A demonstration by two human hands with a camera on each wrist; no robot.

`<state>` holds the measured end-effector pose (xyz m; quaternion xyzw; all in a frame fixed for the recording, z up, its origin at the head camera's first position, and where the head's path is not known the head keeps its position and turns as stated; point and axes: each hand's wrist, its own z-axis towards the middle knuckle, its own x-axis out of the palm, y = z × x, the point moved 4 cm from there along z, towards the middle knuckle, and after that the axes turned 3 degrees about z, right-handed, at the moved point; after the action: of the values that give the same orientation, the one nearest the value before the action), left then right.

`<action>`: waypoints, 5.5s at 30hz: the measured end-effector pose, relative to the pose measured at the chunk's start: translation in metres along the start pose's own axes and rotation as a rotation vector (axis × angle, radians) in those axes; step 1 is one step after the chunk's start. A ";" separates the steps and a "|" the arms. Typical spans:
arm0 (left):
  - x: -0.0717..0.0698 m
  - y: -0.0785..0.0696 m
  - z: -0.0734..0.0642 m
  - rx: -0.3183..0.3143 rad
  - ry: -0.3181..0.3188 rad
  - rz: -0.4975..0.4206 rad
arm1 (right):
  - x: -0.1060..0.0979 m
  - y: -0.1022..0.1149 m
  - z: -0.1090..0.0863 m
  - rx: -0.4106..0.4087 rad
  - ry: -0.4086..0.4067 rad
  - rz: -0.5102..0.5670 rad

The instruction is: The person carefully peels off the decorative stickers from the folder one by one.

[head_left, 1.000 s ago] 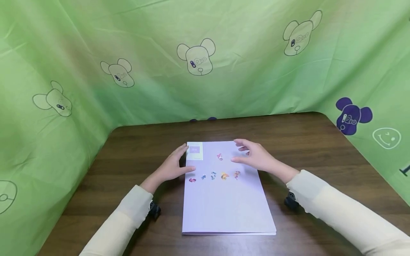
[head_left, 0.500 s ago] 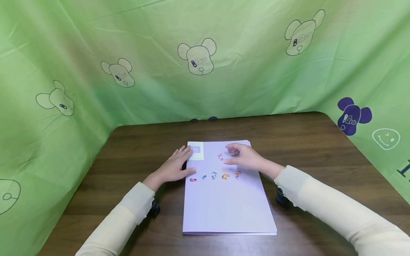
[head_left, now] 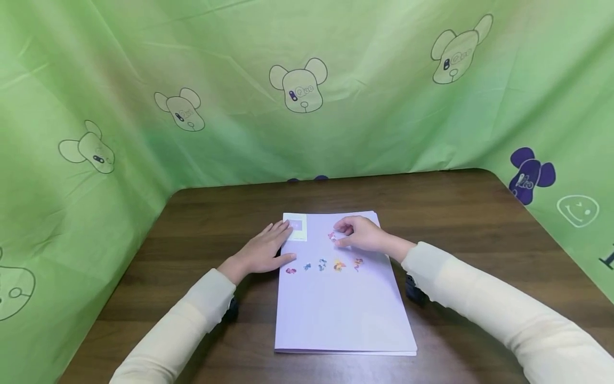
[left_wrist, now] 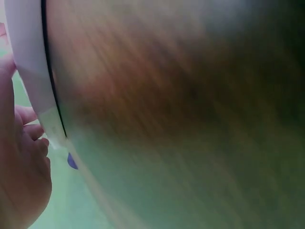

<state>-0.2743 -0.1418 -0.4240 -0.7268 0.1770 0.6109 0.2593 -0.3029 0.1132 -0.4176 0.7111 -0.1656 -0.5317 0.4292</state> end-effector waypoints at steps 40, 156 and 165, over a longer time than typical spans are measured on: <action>0.005 0.003 0.004 0.063 0.034 0.151 | 0.008 -0.004 0.005 0.020 -0.061 -0.009; 0.004 0.004 0.006 0.052 0.066 0.162 | -0.004 -0.014 0.013 0.033 -0.118 0.078; 0.004 0.004 0.006 0.046 0.076 0.164 | -0.014 -0.022 0.008 0.066 -0.162 0.118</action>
<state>-0.2806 -0.1410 -0.4292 -0.7263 0.2596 0.5979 0.2182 -0.3204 0.1320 -0.4271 0.6685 -0.2587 -0.5555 0.4215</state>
